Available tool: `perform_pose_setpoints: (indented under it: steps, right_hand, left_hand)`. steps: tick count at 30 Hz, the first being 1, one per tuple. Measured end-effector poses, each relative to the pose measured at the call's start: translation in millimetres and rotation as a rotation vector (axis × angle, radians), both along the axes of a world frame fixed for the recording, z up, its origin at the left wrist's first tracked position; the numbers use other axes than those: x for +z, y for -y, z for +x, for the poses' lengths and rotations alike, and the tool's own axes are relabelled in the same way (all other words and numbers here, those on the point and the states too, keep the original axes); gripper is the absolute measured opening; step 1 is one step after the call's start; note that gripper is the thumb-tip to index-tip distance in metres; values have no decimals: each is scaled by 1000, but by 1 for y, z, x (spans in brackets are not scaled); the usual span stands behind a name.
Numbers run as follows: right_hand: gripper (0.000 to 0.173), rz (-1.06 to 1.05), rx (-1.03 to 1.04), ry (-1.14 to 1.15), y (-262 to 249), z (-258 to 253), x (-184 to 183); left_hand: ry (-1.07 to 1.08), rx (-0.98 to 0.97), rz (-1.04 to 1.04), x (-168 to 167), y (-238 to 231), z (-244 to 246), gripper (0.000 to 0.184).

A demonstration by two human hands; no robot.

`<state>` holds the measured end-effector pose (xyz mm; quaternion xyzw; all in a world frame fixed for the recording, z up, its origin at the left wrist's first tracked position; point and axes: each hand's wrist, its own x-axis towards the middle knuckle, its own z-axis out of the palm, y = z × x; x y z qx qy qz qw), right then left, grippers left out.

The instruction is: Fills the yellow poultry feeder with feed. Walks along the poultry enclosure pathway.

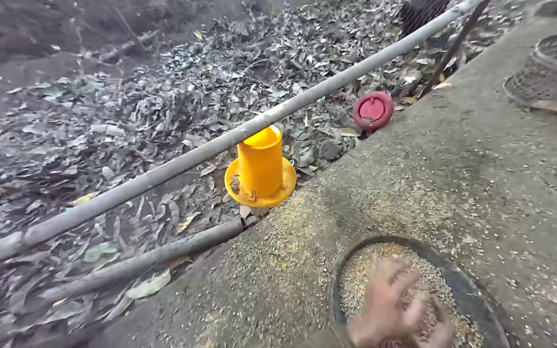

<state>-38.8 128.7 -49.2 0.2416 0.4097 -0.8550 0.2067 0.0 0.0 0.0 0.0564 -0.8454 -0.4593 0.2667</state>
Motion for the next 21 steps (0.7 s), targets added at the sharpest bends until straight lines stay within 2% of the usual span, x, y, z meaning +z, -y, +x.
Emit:
perform_pose_setpoints:
  steps: [2,5,8,10,13,16,17,19,21]
  right_hand:
    - [40,34,27,77,-9,-4,-7]
    - [42,45,70,54,-18,-3,-11]
    - [53,34,79,92,-22,-6,-13]
    - [48,166,95,67,-24,-2,-8]
    - [40,235,84,-9,-20,4,11]
    - [40,193,66,12,-12,5,36]
    - [37,192,35,41,-19,3,25]
    - [47,80,-10,72,-29,-3,10]
    - [54,-40,-13,50,-31,-8,11]
  left_hand:
    - [-163,279,48,25,42,5,35]
    - [-85,731,359,63,112,16,52]
    - [-111,1049,659,75,178,29,70]
    - [-131,1100,801,71,210,34,79]
    - [-181,1000,986,67,236,34,81]
    - [-290,961,1068,73,245,32,71]
    - [-311,958,1084,75,246,33,68]
    - [-317,946,1114,78,250,38,64]
    - [-316,937,1159,82,254,44,59]
